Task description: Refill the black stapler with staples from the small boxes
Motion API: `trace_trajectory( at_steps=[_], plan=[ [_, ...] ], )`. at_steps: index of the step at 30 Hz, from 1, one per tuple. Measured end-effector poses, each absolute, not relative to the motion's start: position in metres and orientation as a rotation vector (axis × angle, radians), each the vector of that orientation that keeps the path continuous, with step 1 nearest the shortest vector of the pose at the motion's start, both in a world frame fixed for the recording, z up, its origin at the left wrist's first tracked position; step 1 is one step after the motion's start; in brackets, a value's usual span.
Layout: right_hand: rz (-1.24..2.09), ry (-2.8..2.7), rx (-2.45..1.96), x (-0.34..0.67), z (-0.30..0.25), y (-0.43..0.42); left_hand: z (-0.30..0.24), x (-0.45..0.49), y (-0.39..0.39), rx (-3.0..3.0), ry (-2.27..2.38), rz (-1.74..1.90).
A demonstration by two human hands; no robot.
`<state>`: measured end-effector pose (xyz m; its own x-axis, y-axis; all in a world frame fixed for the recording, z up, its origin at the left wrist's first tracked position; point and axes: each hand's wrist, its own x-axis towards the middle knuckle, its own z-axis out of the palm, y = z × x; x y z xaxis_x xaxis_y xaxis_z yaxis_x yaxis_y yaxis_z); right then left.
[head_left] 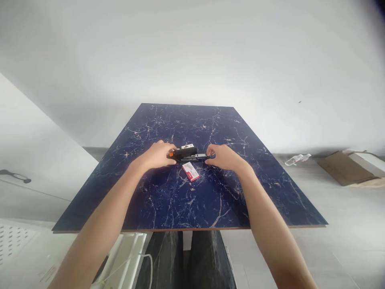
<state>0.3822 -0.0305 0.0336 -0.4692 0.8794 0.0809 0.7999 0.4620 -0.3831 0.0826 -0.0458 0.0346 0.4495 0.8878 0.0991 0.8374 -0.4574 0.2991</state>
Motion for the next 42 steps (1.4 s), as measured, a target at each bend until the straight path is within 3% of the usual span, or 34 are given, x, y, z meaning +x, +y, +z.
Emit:
trace_trajectory(
  at_steps=[13, 20, 33, 42],
  plan=[
    [0.924, -2.181, -1.288, 0.338, 0.028, -0.051, 0.037, 0.091, -0.051, 2.5, 1.602, 0.402],
    [0.9, -1.943, -1.325, 0.332, 0.002, -0.031, 0.014, 0.148, -0.065, 2.539, 1.708, 0.685],
    [0.863, -1.729, -1.283, 0.351, -0.002, -0.011, 0.032, 0.136, -0.082, 2.6, 1.118, 0.255],
    [0.79, -1.974, -1.263, 0.347, 0.01, -0.027, 0.042, 0.109, -0.064, 2.379, 1.265, 0.199]
  ],
)
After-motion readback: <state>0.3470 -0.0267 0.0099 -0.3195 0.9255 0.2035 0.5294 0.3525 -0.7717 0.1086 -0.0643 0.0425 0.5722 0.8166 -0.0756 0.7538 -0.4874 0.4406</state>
